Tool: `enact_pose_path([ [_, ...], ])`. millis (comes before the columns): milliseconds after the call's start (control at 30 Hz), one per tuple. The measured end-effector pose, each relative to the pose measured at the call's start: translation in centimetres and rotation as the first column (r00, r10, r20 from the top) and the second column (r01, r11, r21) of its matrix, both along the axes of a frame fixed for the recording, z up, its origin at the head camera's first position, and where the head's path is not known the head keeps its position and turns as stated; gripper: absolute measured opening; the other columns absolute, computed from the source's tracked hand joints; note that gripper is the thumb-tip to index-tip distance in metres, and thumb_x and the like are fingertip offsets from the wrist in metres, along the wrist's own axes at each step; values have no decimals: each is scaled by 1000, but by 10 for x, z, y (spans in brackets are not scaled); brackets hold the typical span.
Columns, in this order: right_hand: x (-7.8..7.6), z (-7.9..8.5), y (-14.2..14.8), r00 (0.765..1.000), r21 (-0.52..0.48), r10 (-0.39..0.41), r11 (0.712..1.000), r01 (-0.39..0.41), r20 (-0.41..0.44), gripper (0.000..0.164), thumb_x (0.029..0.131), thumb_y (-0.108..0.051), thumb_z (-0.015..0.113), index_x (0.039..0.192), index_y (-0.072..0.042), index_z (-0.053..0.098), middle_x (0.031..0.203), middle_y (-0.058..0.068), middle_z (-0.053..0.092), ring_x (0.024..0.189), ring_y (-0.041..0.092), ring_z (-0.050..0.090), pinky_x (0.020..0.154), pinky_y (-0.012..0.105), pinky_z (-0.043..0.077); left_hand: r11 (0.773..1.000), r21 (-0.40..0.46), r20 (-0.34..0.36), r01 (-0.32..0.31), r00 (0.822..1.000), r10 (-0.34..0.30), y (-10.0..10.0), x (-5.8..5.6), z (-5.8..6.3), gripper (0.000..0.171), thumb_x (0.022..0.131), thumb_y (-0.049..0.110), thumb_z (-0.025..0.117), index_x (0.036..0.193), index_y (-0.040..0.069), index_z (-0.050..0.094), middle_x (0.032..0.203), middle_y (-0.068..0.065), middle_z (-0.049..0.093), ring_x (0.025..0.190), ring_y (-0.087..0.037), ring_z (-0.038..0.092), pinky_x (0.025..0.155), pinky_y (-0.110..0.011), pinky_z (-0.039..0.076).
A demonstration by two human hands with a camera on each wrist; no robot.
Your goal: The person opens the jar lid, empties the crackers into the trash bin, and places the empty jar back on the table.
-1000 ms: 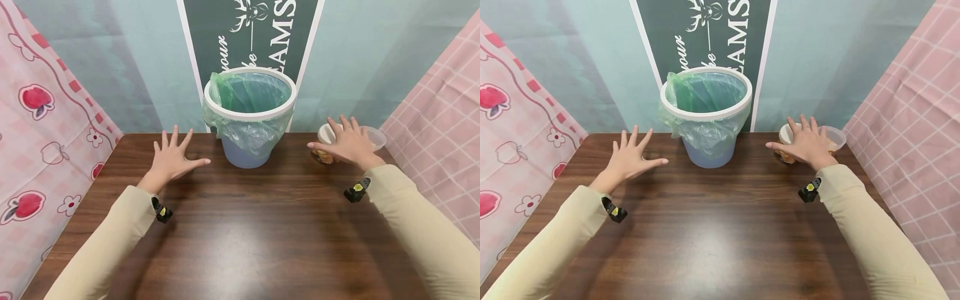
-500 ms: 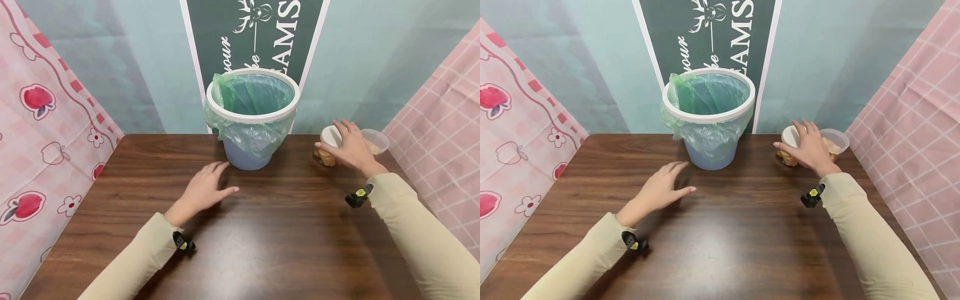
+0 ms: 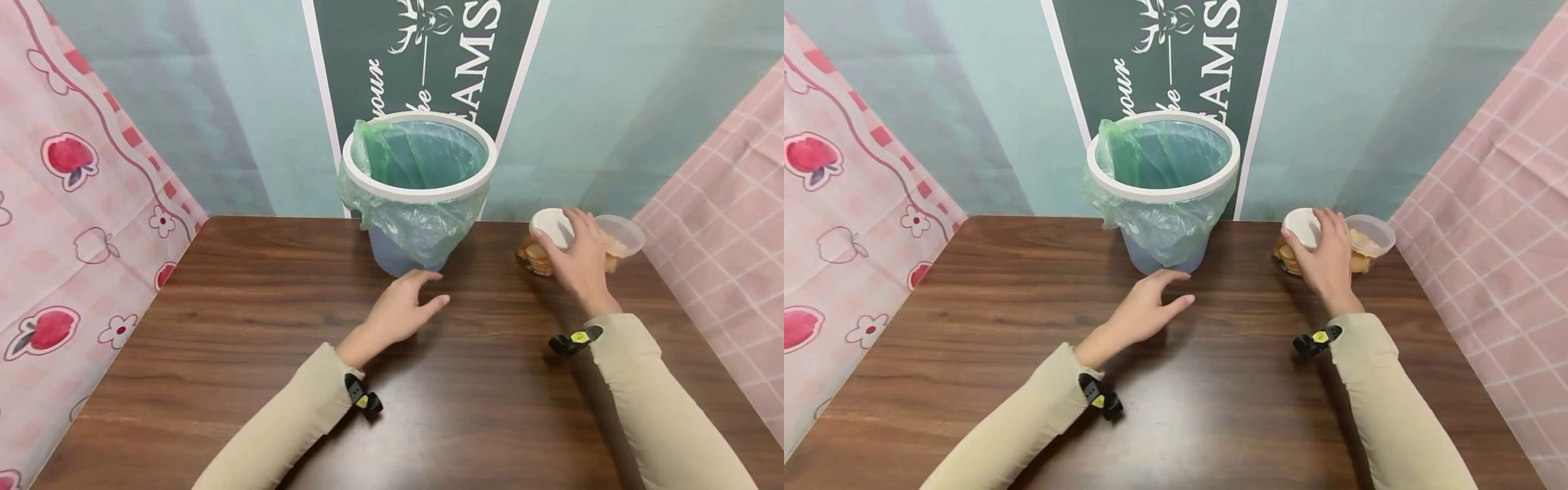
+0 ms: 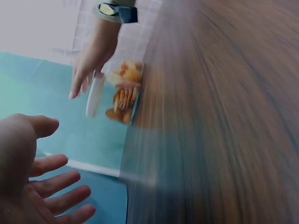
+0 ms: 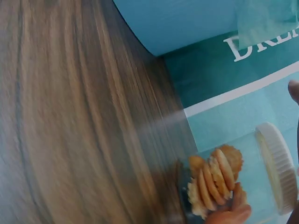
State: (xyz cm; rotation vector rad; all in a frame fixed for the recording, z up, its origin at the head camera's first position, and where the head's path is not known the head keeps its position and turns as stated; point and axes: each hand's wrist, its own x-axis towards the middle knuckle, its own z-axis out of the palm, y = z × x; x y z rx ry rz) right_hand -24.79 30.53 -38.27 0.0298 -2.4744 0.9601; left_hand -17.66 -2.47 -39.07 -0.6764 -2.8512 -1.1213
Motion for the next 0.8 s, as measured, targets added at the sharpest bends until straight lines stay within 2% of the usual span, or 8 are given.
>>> enact_pose_path([
  [100,5,-7,-1,996,-69,-49,997,44,-72,68,90,-39,71,145,-2,52,155,23,44,152,40,28,126,54,15,995,98,44,2,999,-7,18,-7,-3,49,99,39,63,143,16,57,140,-3,62,127,-20,60,104,-38,51],
  [300,12,-18,-4,981,-198,-157,971,133,-113,63,92,-32,71,146,-5,52,157,18,43,151,31,33,126,45,21,972,235,103,-11,995,-14,48,-19,-8,52,101,35,61,148,16,51,145,-4,59,133,-19,56,103,-37,51],
  [500,12,-32,-9,948,-275,-268,937,215,-173,61,90,-26,74,144,-8,53,148,14,51,140,25,44,119,34,31,938,344,114,-33,994,-7,75,-34,-16,51,101,30,60,149,16,48,149,-3,55,133,-20,55,105,-34,50],
  [600,13,-40,-12,931,-318,-295,922,219,-214,55,92,-23,70,142,-9,55,144,13,54,128,18,50,103,25,40,920,391,113,-41,994,-3,90,-41,-22,50,101,28,60,149,16,49,149,-2,55,133,-20,56,105,-33,50],
  [667,14,-44,-14,924,-361,-308,908,215,-227,50,94,-23,67,142,-11,55,141,10,54,121,14,51,95,20,43,909,416,99,-26,995,-17,99,-46,-25,50,101,28,61,148,15,50,149,-3,55,133,-21,56,106,-34,50],
  [733,14,-49,-17,917,-405,-322,890,208,-237,48,97,-22,62,143,-12,54,140,9,54,117,12,51,91,21,46,900,436,81,-1,996,-38,109,-51,-28,50,101,30,61,147,15,50,148,-4,56,134,-22,56,107,-35,49],
  [800,15,-52,-19,911,-435,-336,876,209,-240,46,98,-21,60,144,-13,53,139,9,53,118,13,52,97,26,48,890,455,69,24,996,-62,117,-55,-32,50,101,33,61,147,15,51,147,-5,56,134,-23,56,107,-34,49],
])
